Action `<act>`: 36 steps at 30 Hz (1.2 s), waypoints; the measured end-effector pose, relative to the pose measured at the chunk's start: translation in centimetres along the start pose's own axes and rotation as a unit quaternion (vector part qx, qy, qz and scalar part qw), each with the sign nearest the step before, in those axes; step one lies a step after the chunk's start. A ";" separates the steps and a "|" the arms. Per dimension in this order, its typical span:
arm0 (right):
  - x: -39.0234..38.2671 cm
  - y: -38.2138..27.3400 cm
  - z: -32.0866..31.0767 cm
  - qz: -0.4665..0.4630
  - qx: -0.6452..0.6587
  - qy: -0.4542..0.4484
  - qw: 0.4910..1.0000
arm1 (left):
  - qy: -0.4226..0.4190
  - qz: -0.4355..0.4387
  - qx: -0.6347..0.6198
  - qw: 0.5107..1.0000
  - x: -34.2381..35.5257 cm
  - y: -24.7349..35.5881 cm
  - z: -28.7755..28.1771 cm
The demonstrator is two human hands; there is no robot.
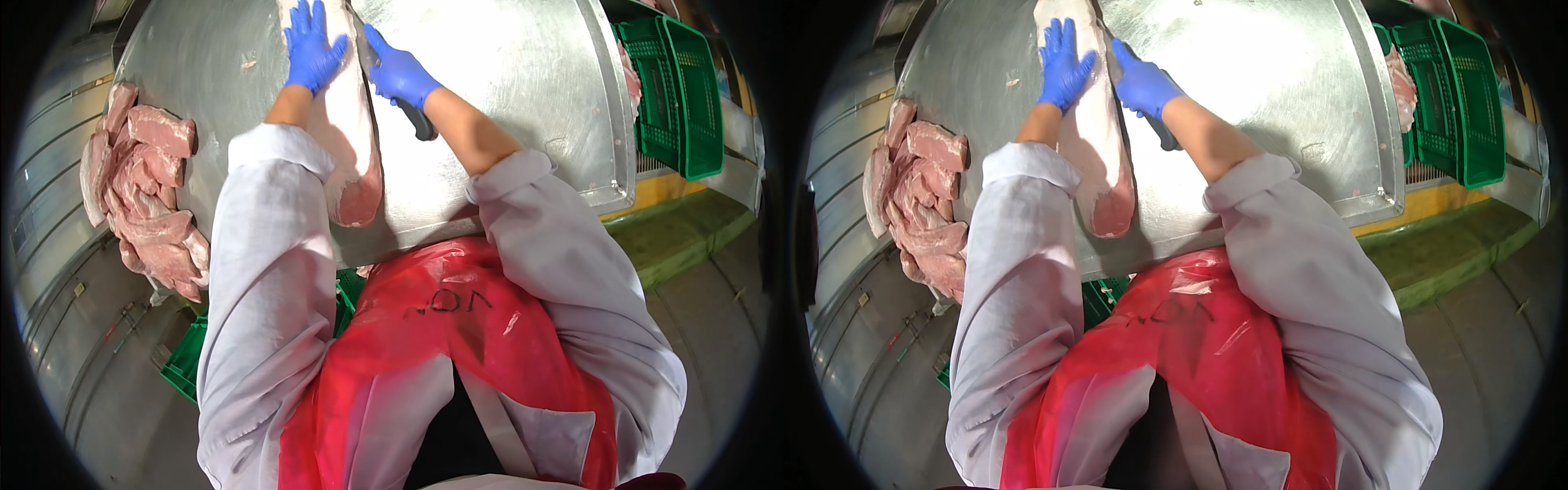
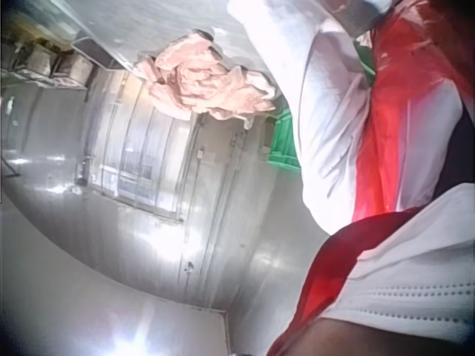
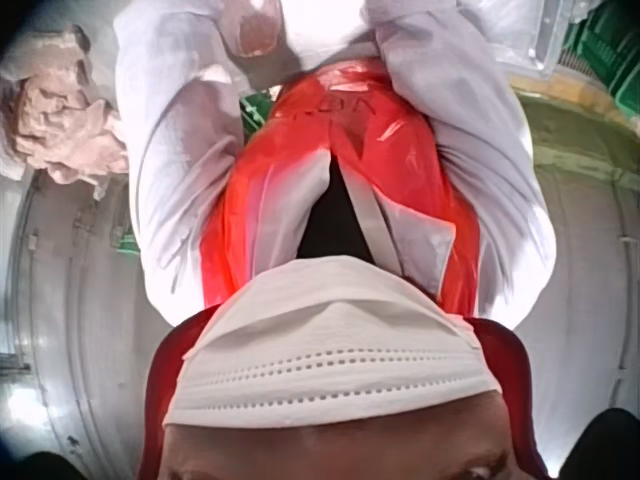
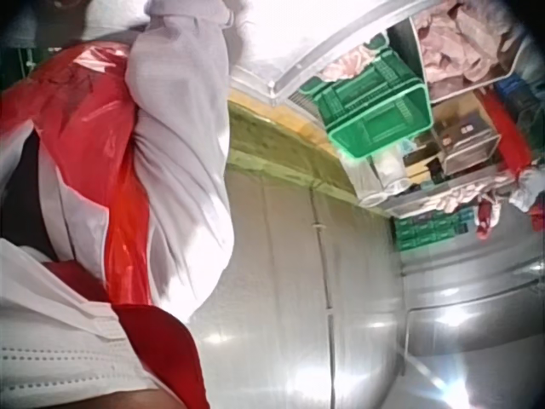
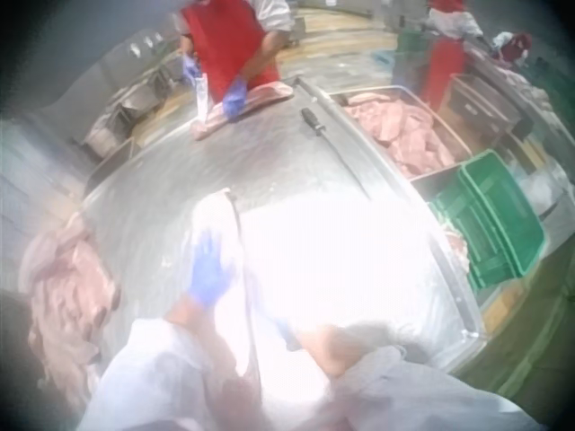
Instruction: The person uses a knife to trim fat and cut large pieces of raw meat on a stainless steel table. They separate trimmed fat and place it into a green crate while continuing to portion the meat into smaller pieces.
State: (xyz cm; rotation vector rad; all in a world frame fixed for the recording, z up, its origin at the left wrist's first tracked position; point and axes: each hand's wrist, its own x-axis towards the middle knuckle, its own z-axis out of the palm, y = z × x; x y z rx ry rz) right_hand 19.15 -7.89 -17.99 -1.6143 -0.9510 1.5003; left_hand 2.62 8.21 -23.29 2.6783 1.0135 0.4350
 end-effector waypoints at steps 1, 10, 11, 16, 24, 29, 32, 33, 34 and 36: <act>0.6 -0.4 -0.5 0.016 -0.029 -0.008 0.999 | -0.010 0.009 -0.016 1.000 -1.7 1.2 -0.5; 0.8 1.6 -0.1 -0.015 -0.043 -0.062 0.997 | -0.007 -0.029 -0.045 0.999 -5.7 3.8 -1.9; -2.0 2.0 0.3 -0.001 -0.045 -0.073 0.996 | -0.015 -0.035 -0.045 0.998 -6.2 4.1 -1.9; -4.1 2.2 1.0 0.028 -0.057 -0.095 0.993 | -0.002 -0.024 -0.050 0.998 -6.6 3.6 -1.7; -4.3 3.5 2.5 -0.013 -0.036 -0.087 0.995 | 0.017 -0.060 0.014 0.998 -4.6 0.4 0.2; -9.5 4.1 3.2 0.051 -0.016 -0.129 0.990 | 0.042 -0.083 -0.043 0.995 -6.8 1.8 -0.4; -6.2 3.8 2.1 0.027 -0.012 -0.110 0.993 | -0.056 -0.051 -0.008 0.997 -12.7 6.9 -3.9; -5.4 2.5 2.0 0.034 -0.026 -0.109 0.993 | -0.050 -0.063 -0.012 0.997 -14.3 7.4 -4.3; -4.5 1.6 2.1 0.042 -0.040 -0.107 0.993 | -0.045 -0.075 -0.018 0.996 -15.8 7.6 -4.3; -3.1 1.6 2.9 0.014 -0.027 -0.112 0.993 | -0.023 -0.098 -0.019 0.995 -16.6 8.3 -4.2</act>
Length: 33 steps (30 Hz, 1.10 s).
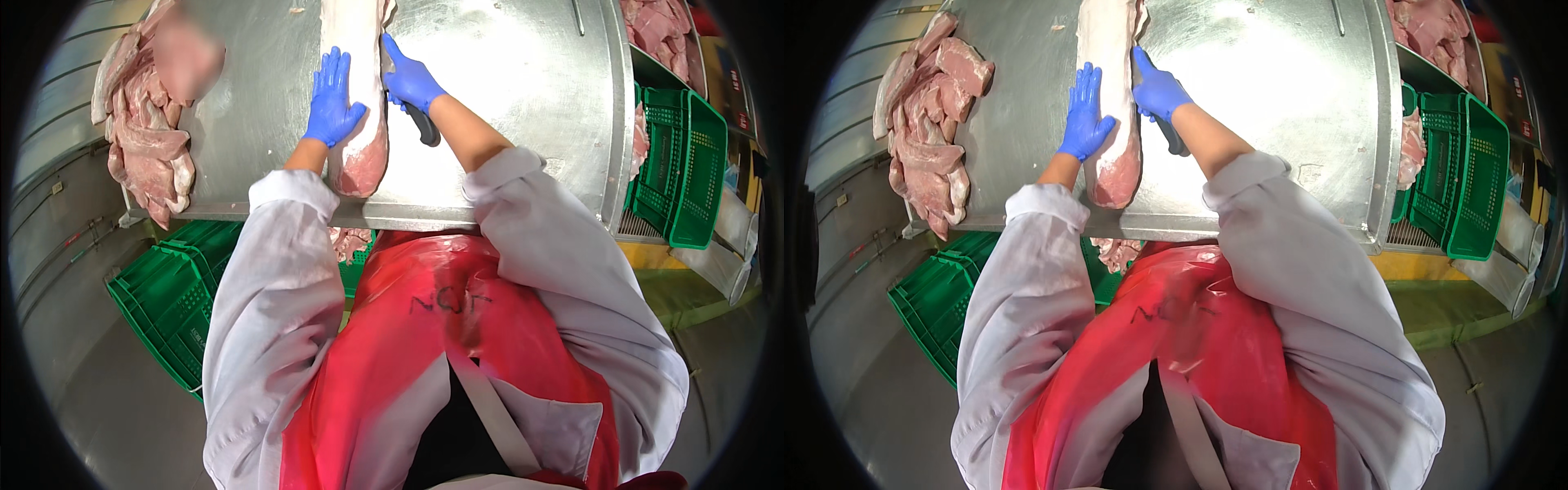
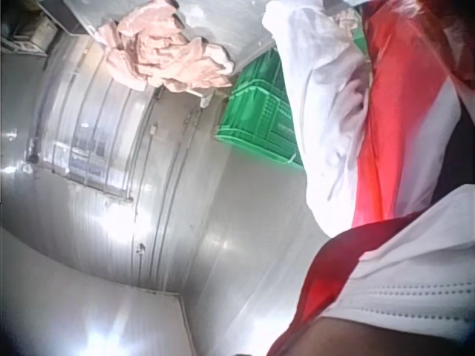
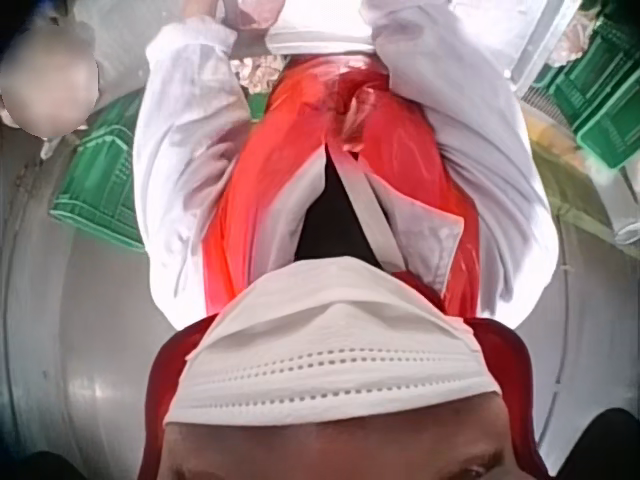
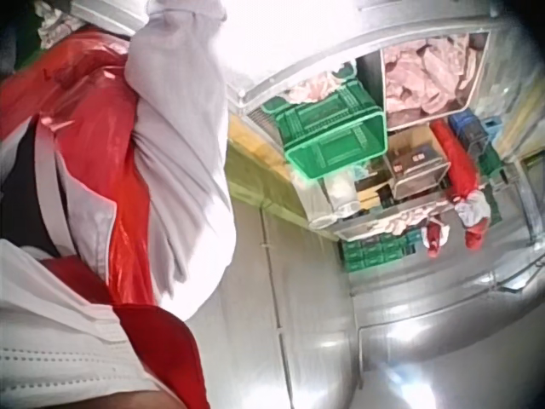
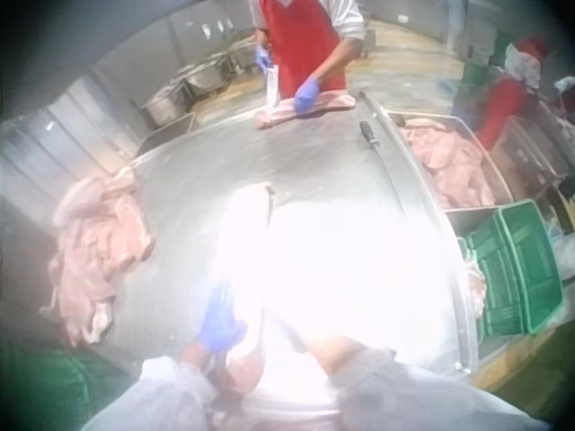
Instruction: The person uses a knife to trim fat and cut large pieces of raw meat on a stainless steel table. They separate trimmed fat and place it into a green crate while continuing to portion the meat into smaller pieces.
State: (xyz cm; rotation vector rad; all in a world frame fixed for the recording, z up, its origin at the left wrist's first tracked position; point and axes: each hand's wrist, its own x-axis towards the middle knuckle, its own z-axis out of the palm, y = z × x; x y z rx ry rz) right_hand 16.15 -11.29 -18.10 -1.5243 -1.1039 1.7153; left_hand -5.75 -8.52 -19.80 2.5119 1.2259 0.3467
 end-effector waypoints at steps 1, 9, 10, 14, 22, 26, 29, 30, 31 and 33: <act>0.4 0.1 0.3 -0.015 0.007 0.002 1.000 | 0.013 -0.005 0.006 1.000 0.7 -0.1 0.1; -5.5 1.8 2.9 0.023 -0.057 -0.058 0.996 | 0.048 -0.022 0.012 0.999 0.5 -1.4 1.1; -3.9 0.7 2.7 0.021 -0.070 -0.054 0.996 | 0.052 -0.026 0.018 0.998 1.1 -2.4 1.4; -1.3 0.5 4.0 0.002 -0.100 -0.030 0.995 | 0.082 -0.018 0.051 0.995 3.8 -4.7 1.1; -18.3 5.7 10.6 0.071 0.024 -0.160 0.984 | -0.006 -0.115 0.104 0.988 3.7 -5.4 -1.1; -26.1 6.3 7.2 0.042 -0.104 -0.204 0.972 | -0.112 -0.341 0.115 0.926 6.9 -5.6 -2.8; -31.5 4.7 1.2 0.100 -0.082 -0.082 0.988 | -0.116 -0.335 0.113 0.928 6.7 -2.1 -4.4; -33.1 3.9 -0.4 0.110 -0.063 -0.024 0.992 | -0.133 -0.339 0.072 0.928 7.1 -2.7 -5.5; -34.3 3.6 -2.1 0.115 -0.043 0.030 0.992 | -0.147 -0.345 0.034 0.926 7.7 -3.6 -6.9; -36.9 4.8 -5.0 0.077 -0.001 0.112 0.991 | -0.111 -0.325 -0.125 0.931 6.6 -9.2 -6.8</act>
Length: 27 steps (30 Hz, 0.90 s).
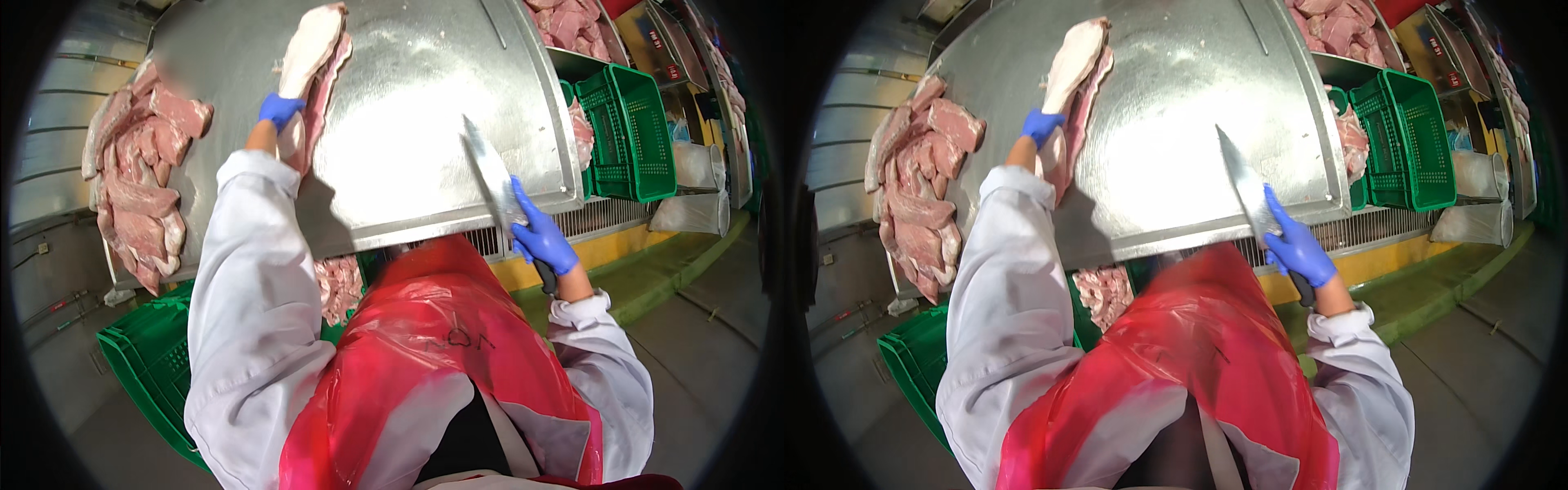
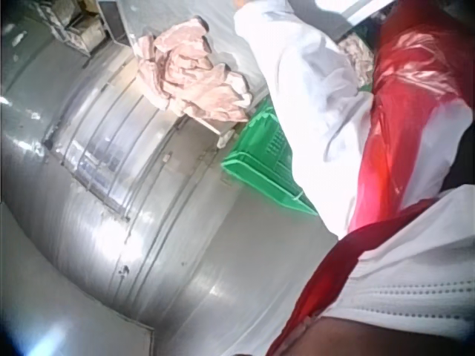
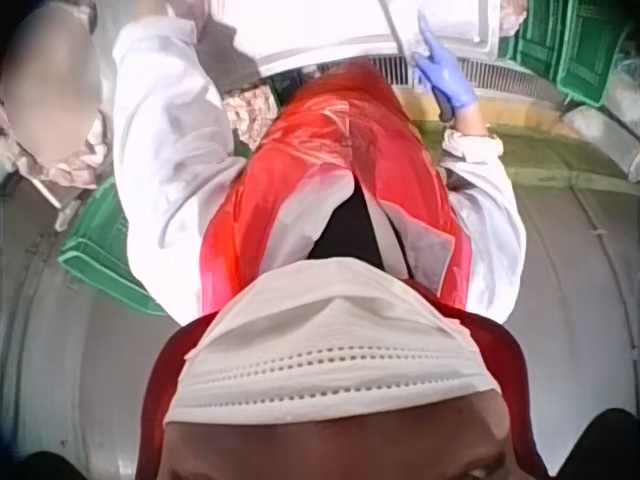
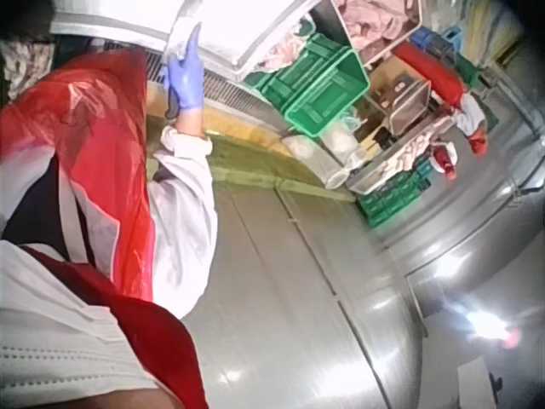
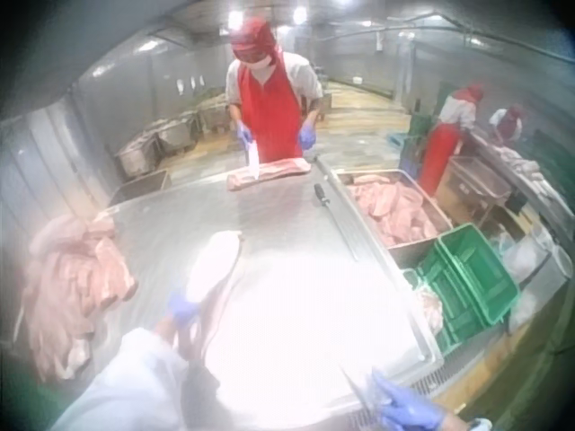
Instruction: The person uses a knife to trim fat and cut large pieces of raw meat on a stainless steel table. They separate trimmed fat and place it into a green crate while continuing to portion the meat into smaller pieces.
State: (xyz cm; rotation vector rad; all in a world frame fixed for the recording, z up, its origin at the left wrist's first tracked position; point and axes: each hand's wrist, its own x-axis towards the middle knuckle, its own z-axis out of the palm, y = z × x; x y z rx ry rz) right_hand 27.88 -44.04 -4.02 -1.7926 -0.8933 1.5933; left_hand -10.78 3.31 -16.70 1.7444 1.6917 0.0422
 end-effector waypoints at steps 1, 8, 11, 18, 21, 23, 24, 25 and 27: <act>-0.6 0.4 -1.6 -0.007 0.046 0.006 0.999 | -0.012 0.025 -0.076 0.997 1.1 -0.9 -0.8; -0.5 3.4 -7.6 -0.029 0.117 0.114 0.986 | -0.219 0.092 -0.438 0.867 -6.7 11.0 -3.5; 0.5 2.6 -9.7 -0.051 0.121 0.112 0.985 | -0.291 -0.002 -0.561 0.775 -8.2 8.8 -2.6; 4.7 1.8 -13.1 -0.056 0.115 0.082 0.988 | 0.124 0.285 0.068 0.948 -13.8 4.5 8.0; 7.8 2.1 -13.8 -0.073 0.073 0.074 0.992 | 0.057 0.222 0.251 0.940 -20.3 14.1 14.4; 10.5 1.6 -13.7 -0.101 0.106 0.040 0.988 | 0.160 0.147 0.282 0.934 -16.3 11.2 20.9; 11.8 1.3 -13.5 -0.109 0.102 0.024 0.988 | 0.119 0.119 0.231 0.958 -15.8 11.8 21.1; 12.8 0.6 -13.1 -0.116 0.095 0.005 0.989 | 0.079 0.086 0.173 0.978 -16.1 12.4 20.3; 14.9 -1.1 -12.0 -0.135 0.054 0.003 0.989 | 0.169 0.185 0.322 0.913 -16.5 11.5 18.1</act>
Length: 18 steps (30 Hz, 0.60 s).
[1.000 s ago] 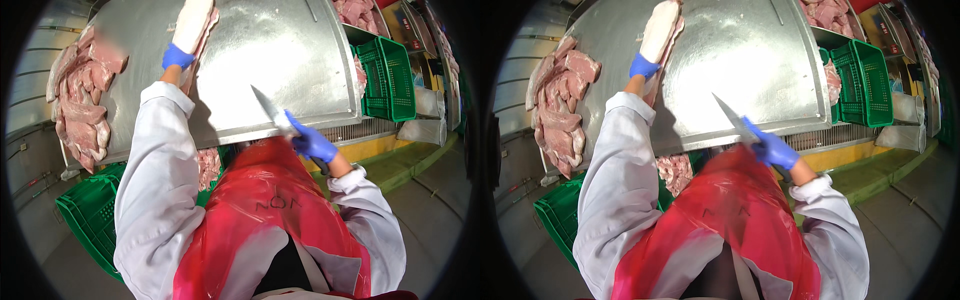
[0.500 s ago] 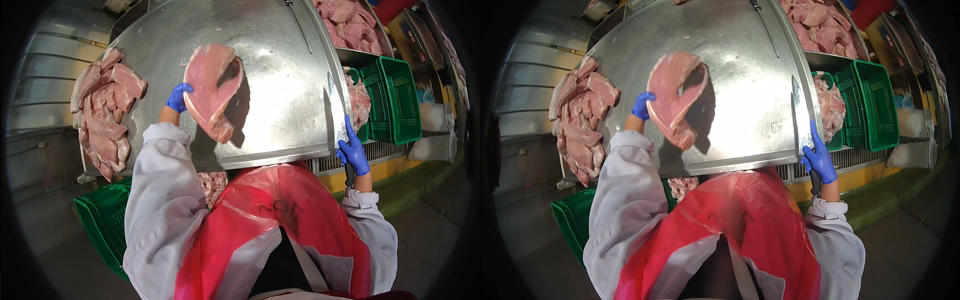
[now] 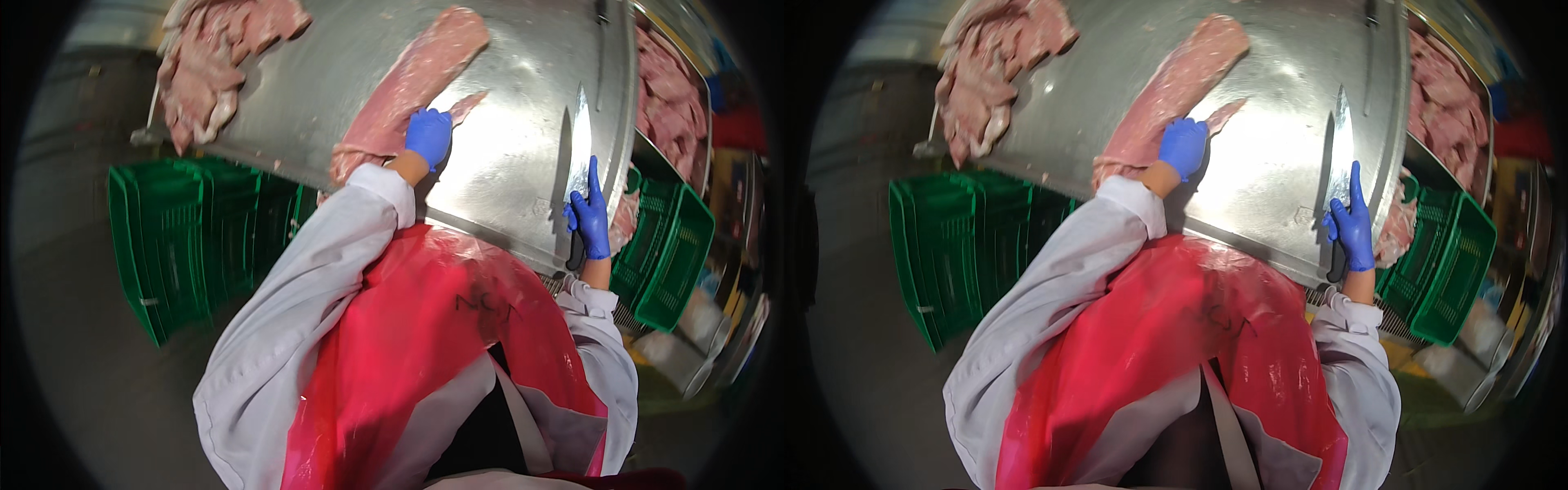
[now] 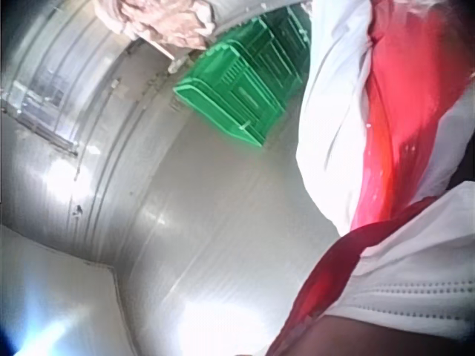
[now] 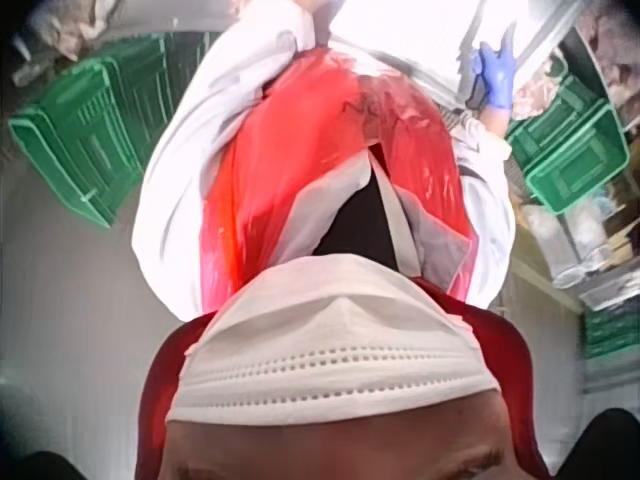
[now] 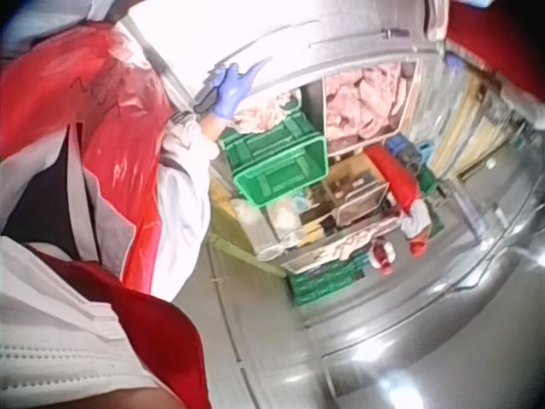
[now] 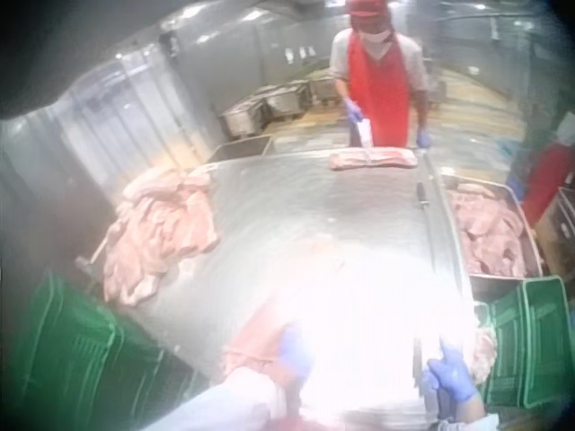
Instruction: The person uses a knife to trim fat and cut large pieces of raw meat on a stainless steel table. They separate trimmed fat and place it into a green crate while continuing to portion the meat into smaller pieces.
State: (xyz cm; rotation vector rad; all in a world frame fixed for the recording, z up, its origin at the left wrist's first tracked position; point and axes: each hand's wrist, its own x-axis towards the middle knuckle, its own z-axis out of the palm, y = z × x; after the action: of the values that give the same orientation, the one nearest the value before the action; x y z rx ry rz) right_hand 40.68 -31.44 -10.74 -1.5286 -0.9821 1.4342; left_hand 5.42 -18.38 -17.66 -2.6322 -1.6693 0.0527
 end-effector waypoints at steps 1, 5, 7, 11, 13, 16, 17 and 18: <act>1.1 -0.1 0.6 0.000 -0.014 -0.019 1.000 | -0.047 -0.032 -0.033 0.998 -1.3 -1.1 -0.1; 5.2 -0.2 4.1 -0.013 0.000 -0.071 0.997 | -0.245 -0.052 -0.088 0.964 -5.3 -3.6 -1.3; 6.9 0.2 6.0 -0.018 -0.010 -0.098 0.995 | -0.173 -0.089 -0.141 0.971 -6.9 -4.3 -5.0; 9.4 0.2 15.4 0.050 0.073 -0.181 0.979 | 0.010 -0.190 -0.218 0.957 -9.0 -12.2 -14.1; 10.3 -0.4 22.8 0.093 0.035 -0.253 0.962 | 0.084 -0.166 -0.314 0.931 -9.6 -18.2 -16.8; 11.9 -1.3 33.4 0.019 0.022 -0.322 0.946 | 0.120 -0.156 -0.332 0.923 -8.8 -22.7 -16.9; 12.2 -1.8 36.0 0.033 -0.007 -0.319 0.947 | 0.118 -0.166 -0.327 0.923 -8.7 -23.8 -16.5; 12.4 -2.3 38.2 0.047 -0.038 -0.313 0.948 | 0.126 -0.149 -0.334 0.922 -8.6 -24.4 -16.0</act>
State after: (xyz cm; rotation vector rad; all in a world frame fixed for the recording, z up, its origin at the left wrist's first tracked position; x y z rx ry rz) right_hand 3.20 -17.41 -14.47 -1.1932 -1.3537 2.0347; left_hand -19.69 -15.80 -0.55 -2.5512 -2.2577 -0.9825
